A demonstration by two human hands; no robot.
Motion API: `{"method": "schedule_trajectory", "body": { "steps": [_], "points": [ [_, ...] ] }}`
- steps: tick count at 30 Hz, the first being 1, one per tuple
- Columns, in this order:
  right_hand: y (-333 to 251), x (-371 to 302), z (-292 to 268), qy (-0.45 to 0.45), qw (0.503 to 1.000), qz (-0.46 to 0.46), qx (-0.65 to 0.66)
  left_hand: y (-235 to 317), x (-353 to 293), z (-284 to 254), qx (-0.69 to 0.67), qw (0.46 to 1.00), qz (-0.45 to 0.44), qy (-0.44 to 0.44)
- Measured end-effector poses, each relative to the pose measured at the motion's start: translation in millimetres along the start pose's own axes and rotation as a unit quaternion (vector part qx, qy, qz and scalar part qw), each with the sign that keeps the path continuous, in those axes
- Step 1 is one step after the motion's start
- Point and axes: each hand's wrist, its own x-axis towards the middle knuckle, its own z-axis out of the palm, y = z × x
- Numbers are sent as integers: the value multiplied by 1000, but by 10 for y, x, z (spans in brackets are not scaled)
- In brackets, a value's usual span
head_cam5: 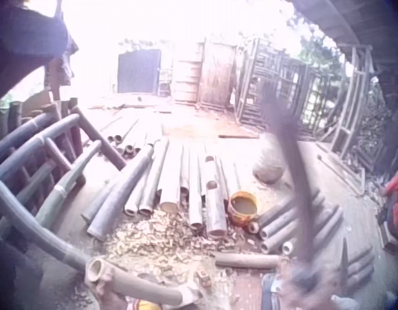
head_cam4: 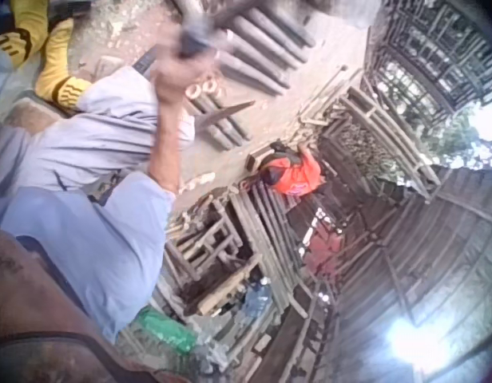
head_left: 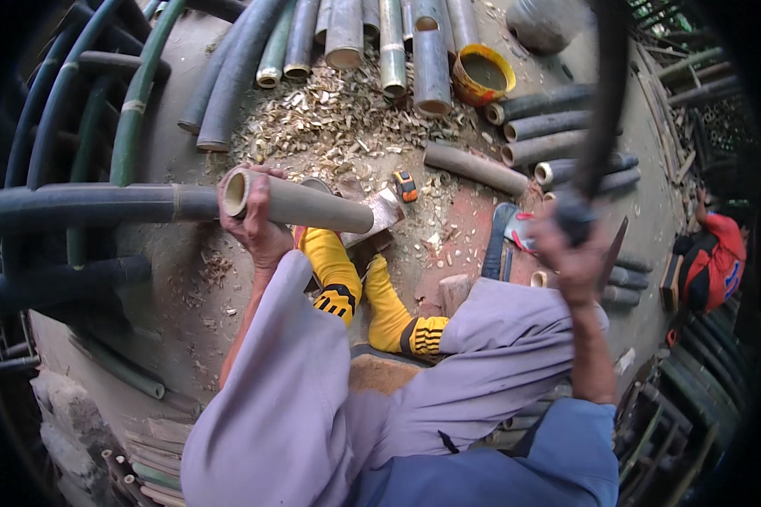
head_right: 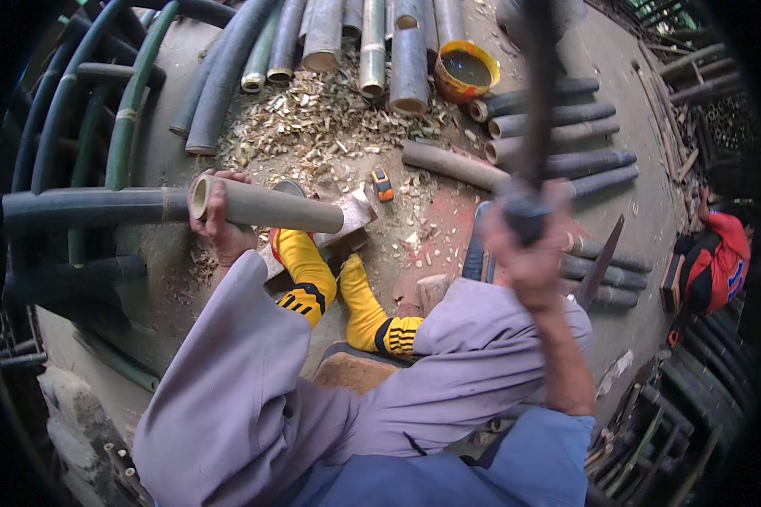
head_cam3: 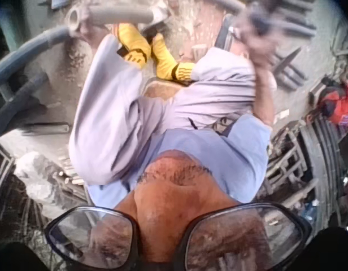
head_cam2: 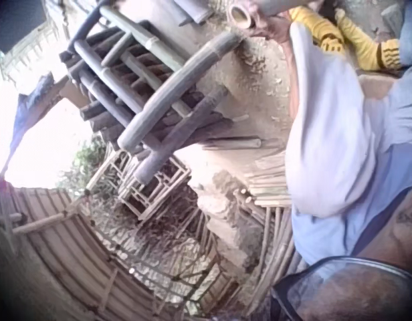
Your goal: The person measures and cuts bamboo pieces using a hand saw and a large knife, while working in an outdoor setting.
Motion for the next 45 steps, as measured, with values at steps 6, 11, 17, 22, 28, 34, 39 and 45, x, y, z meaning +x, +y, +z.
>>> {"method": "schedule_trajectory", "body": {
  "steps": [6,11,17,22,28,34,39,45],
  "points": [
    [1139,-597,1108,-125,975,138,-118,-246,-23,-23,-18,1000,-1,10],
    [1814,-703,1347,-148,959,140,-199,-287,-38,35,21,999,-12,-29],
    [1544,-535,1384,-148,966,164,-136,-305,2,25,14,999,-2,-43],
    [708,-274,1400,29,988,-115,-101,-264,1,21,33,998,0,-44],
    [1691,-433,1535,-141,965,135,-173,-310,-93,273,76,992,37,-96],
    [881,-313,1410,2,996,-15,-85,-278,-83,173,86,991,37,-99],
    [1716,-480,1548,-143,967,141,-157,-251,-171,336,72,991,46,-106],
    [1248,-353,1364,-105,976,162,-104,-271,-194,336,81,989,25,-120]
  ]
}}
